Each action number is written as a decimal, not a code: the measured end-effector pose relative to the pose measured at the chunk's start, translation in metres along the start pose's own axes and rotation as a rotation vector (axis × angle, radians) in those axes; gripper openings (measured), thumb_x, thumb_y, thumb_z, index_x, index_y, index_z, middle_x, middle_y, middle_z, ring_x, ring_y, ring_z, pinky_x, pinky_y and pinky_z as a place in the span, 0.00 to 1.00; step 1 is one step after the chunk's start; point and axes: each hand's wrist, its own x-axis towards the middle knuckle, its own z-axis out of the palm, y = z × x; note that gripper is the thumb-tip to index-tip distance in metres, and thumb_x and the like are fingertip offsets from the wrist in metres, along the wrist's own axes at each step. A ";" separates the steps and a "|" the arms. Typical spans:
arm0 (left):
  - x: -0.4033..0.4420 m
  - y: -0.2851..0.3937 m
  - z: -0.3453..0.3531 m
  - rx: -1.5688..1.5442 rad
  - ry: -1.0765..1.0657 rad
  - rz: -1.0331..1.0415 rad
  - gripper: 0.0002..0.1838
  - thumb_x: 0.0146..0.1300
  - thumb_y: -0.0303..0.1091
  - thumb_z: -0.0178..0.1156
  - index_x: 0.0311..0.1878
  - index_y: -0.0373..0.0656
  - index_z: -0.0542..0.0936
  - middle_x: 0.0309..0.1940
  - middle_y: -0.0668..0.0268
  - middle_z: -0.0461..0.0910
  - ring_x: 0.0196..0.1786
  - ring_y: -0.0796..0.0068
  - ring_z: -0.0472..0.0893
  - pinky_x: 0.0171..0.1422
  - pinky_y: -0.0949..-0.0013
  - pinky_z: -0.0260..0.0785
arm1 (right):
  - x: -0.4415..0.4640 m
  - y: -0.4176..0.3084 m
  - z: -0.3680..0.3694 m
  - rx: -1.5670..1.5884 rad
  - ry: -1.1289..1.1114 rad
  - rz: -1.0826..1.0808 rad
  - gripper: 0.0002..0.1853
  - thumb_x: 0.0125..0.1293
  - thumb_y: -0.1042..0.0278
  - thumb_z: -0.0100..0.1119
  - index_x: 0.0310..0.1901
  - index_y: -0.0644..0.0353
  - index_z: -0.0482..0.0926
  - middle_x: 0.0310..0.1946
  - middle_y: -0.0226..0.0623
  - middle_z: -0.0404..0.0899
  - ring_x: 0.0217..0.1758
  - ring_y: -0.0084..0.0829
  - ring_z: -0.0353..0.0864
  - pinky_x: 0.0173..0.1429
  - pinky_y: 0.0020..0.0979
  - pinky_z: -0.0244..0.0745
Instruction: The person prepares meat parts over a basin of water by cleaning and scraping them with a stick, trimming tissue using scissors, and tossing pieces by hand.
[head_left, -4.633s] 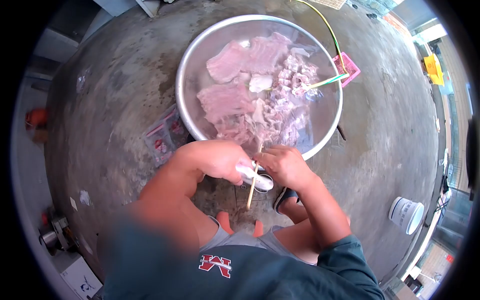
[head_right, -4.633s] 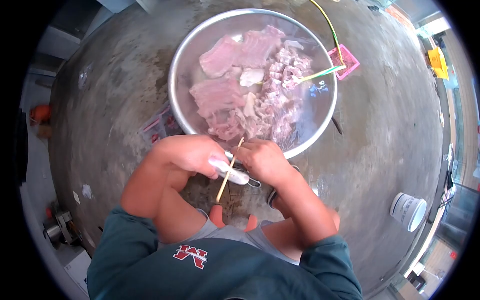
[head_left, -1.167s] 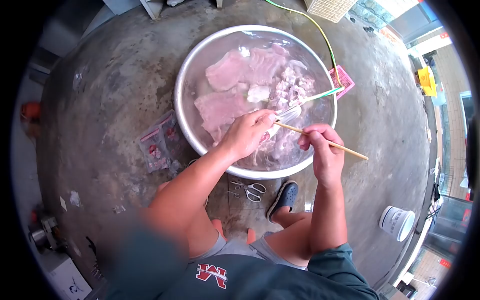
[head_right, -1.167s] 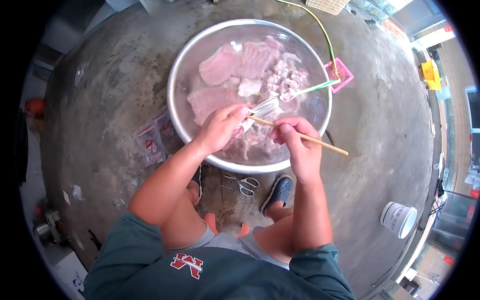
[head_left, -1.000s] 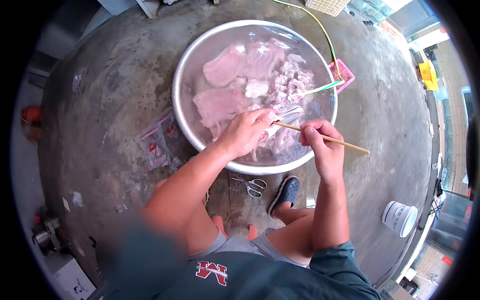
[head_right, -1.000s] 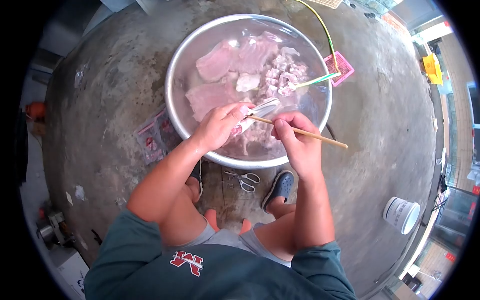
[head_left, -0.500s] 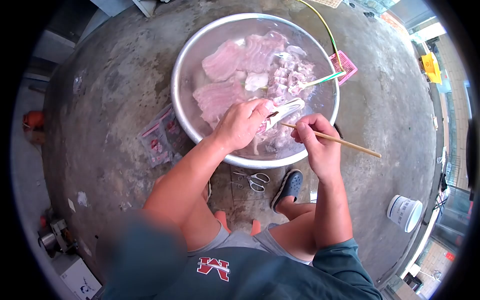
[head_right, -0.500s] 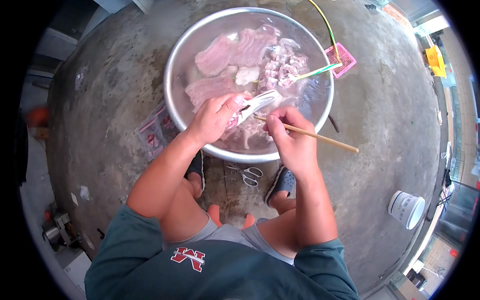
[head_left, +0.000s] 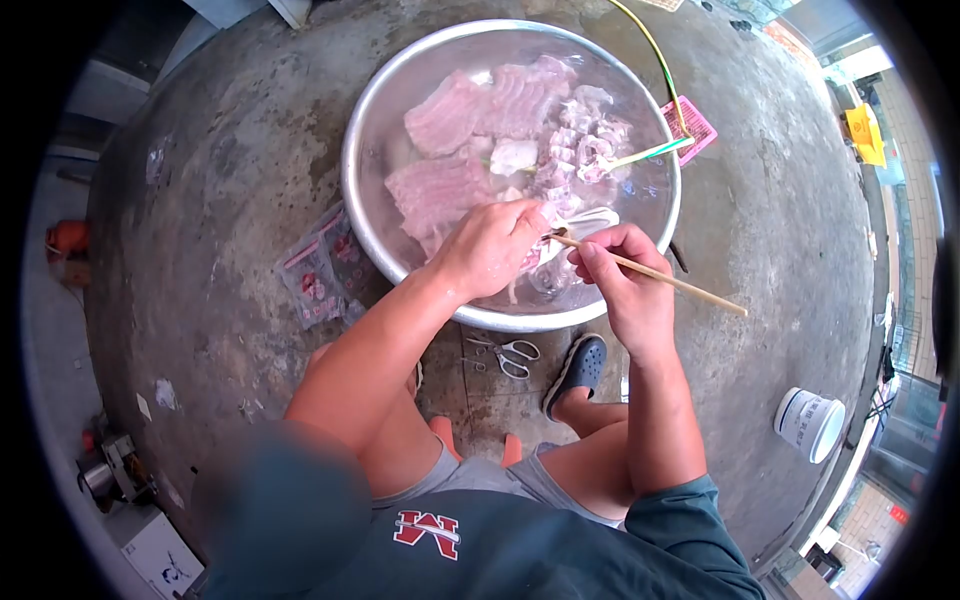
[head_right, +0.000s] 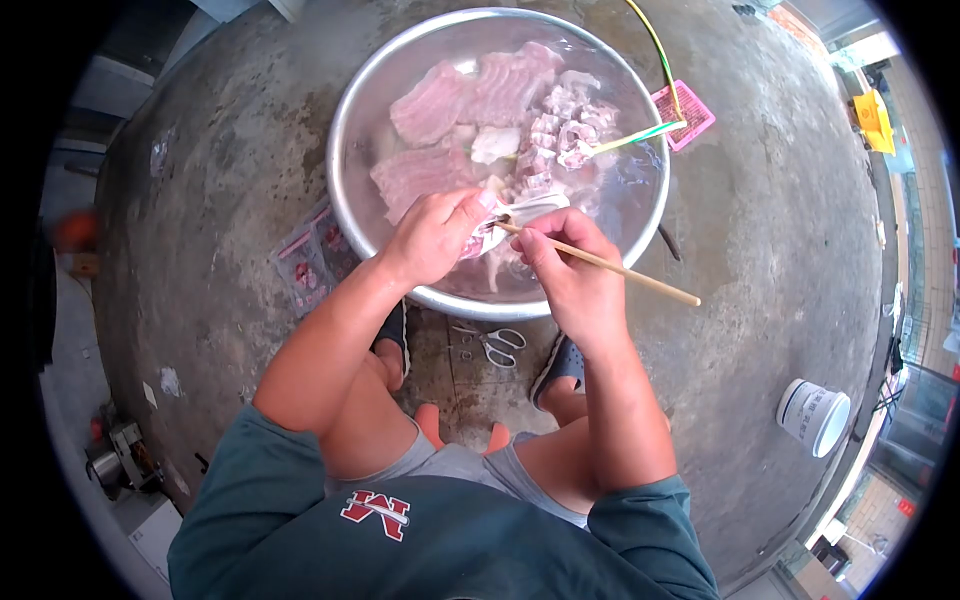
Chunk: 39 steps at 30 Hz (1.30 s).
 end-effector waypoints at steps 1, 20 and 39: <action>0.000 -0.001 0.000 0.012 0.001 -0.005 0.23 0.76 0.46 0.46 0.35 0.35 0.77 0.19 0.58 0.75 0.25 0.65 0.76 0.34 0.60 0.67 | 0.000 0.001 0.001 0.025 0.000 0.002 0.05 0.69 0.73 0.61 0.41 0.65 0.78 0.34 0.32 0.83 0.36 0.17 0.79 0.41 0.20 0.74; 0.006 0.002 0.004 -0.005 -0.126 -0.192 0.27 0.74 0.50 0.45 0.31 0.36 0.81 0.19 0.60 0.78 0.26 0.64 0.78 0.37 0.60 0.69 | 0.005 0.008 -0.013 0.308 0.051 0.096 0.06 0.71 0.75 0.53 0.46 0.66 0.75 0.36 0.44 0.85 0.32 0.25 0.81 0.40 0.25 0.77; 0.002 0.000 -0.005 0.133 -0.131 -0.108 0.24 0.76 0.46 0.47 0.32 0.35 0.80 0.19 0.69 0.73 0.25 0.80 0.69 0.31 0.69 0.64 | -0.009 0.007 -0.003 -0.603 0.010 -0.438 0.04 0.68 0.74 0.58 0.35 0.64 0.79 0.31 0.37 0.85 0.30 0.23 0.81 0.33 0.26 0.76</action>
